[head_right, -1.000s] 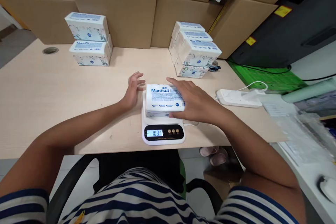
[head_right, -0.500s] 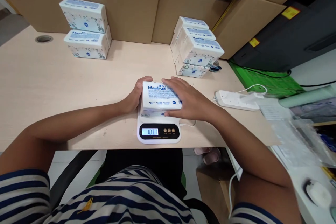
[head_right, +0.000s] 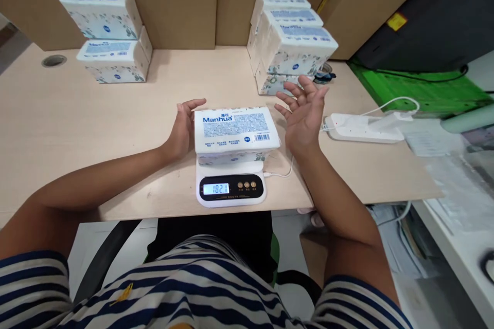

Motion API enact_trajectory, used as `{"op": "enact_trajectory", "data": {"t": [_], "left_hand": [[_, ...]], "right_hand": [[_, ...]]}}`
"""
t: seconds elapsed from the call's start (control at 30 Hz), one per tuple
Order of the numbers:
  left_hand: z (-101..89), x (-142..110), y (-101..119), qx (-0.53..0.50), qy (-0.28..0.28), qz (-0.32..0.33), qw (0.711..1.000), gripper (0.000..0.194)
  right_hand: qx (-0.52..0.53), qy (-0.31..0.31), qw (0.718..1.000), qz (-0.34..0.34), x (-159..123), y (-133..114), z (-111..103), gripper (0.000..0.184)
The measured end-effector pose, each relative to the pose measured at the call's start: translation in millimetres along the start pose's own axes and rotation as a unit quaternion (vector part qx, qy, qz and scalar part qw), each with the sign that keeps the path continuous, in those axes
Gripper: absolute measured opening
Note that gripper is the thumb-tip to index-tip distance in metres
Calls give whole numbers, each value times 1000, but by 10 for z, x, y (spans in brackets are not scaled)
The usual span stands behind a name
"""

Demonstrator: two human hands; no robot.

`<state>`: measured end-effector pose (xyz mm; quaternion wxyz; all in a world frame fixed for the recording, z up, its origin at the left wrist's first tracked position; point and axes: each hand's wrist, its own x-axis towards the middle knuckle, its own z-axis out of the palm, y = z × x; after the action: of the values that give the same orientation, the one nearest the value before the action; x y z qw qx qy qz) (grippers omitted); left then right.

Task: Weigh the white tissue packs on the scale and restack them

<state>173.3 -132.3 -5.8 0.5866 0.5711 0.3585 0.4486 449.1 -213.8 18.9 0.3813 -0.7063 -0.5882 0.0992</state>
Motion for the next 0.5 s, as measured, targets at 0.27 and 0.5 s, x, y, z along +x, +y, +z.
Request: {"op": "enact_trajectory", "data": {"t": [0.27,0.5], "left_hand": [[33,20,29,-17,-76,-26,997,85],[54,15,93,48,-84,-32,995,100]], "right_hand": [[89,60,993,45,-20,68,35,114],[367,205,904,82,-75,-140,104,89]]}}
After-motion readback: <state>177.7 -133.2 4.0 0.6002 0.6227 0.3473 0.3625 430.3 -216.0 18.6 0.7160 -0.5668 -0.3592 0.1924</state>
